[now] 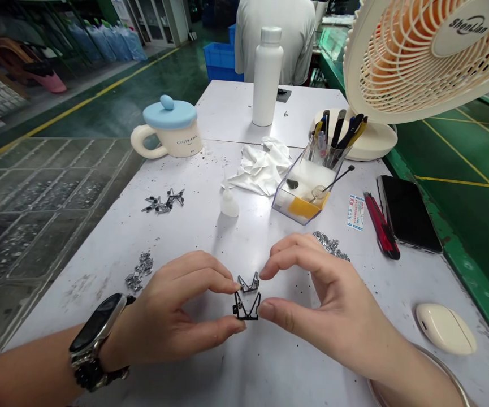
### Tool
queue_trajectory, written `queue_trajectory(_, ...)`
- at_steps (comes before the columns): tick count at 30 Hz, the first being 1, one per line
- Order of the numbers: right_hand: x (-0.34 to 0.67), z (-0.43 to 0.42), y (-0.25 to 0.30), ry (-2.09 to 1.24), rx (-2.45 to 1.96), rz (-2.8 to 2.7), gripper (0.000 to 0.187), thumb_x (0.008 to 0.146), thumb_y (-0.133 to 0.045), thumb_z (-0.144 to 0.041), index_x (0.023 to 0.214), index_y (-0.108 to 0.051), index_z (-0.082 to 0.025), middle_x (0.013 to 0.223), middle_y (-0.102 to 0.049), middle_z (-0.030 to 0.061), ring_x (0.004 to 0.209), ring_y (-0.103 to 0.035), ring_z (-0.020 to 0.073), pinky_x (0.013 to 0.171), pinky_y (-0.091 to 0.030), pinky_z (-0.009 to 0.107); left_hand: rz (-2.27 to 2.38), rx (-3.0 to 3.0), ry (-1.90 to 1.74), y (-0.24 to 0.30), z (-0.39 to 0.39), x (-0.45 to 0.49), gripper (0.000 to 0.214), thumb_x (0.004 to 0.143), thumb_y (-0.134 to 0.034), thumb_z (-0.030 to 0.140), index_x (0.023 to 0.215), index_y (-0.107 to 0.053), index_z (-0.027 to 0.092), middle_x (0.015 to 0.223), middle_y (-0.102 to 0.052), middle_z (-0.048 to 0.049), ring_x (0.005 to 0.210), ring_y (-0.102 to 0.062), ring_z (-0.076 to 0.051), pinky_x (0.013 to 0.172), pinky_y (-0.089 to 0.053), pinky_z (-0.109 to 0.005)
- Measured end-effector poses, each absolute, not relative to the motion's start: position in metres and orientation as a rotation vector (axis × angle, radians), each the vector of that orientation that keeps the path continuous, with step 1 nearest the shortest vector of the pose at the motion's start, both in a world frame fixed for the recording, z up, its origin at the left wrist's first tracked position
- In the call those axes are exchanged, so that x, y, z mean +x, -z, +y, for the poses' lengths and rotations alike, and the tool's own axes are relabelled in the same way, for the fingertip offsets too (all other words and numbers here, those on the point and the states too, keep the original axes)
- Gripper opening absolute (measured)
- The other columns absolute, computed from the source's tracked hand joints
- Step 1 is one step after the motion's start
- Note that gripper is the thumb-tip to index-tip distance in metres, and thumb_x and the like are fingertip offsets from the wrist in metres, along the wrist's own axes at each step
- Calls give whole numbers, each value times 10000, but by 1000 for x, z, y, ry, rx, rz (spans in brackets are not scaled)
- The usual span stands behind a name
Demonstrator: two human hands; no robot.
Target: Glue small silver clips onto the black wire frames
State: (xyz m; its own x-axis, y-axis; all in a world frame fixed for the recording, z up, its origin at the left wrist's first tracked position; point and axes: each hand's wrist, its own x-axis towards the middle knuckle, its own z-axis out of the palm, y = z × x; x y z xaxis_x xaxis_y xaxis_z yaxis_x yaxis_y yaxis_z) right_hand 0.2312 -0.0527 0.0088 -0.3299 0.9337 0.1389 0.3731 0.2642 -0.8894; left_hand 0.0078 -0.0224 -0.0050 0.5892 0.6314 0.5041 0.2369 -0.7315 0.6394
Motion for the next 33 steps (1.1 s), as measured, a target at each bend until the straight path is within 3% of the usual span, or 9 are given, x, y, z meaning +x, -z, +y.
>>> queue_trajectory(8,214,-55,-6,-1101,-1378,-1923,51,825,-598,-329,848,-606,-374,912,-493,-40,930,-466,123,802,-379,318,700,2310,-1002,7,-23,8,235,686,-738,258,819,-624,101,749,-668,-59,717,-615,-171,632,-498,-318)
queue_trajectory(25,209,-58,-6,-1013,-1323,-1993,35,837,-578,-279,853,-599,-302,917,-505,-2,932,-461,157,796,-369,343,711,2331,-954,8,-24,9,210,714,-707,283,811,-599,132,743,-660,-47,710,-604,-167,643,-495,-315)
queue_trajectory(33,205,-59,-12,-998,-1329,-2025,80,868,-506,-215,864,-537,-289,928,-507,-28,915,-451,135,837,-339,343,707,2324,-957,7,-23,9,200,714,-708,273,816,-598,140,747,-661,-43,712,-605,-160,649,-494,-303)
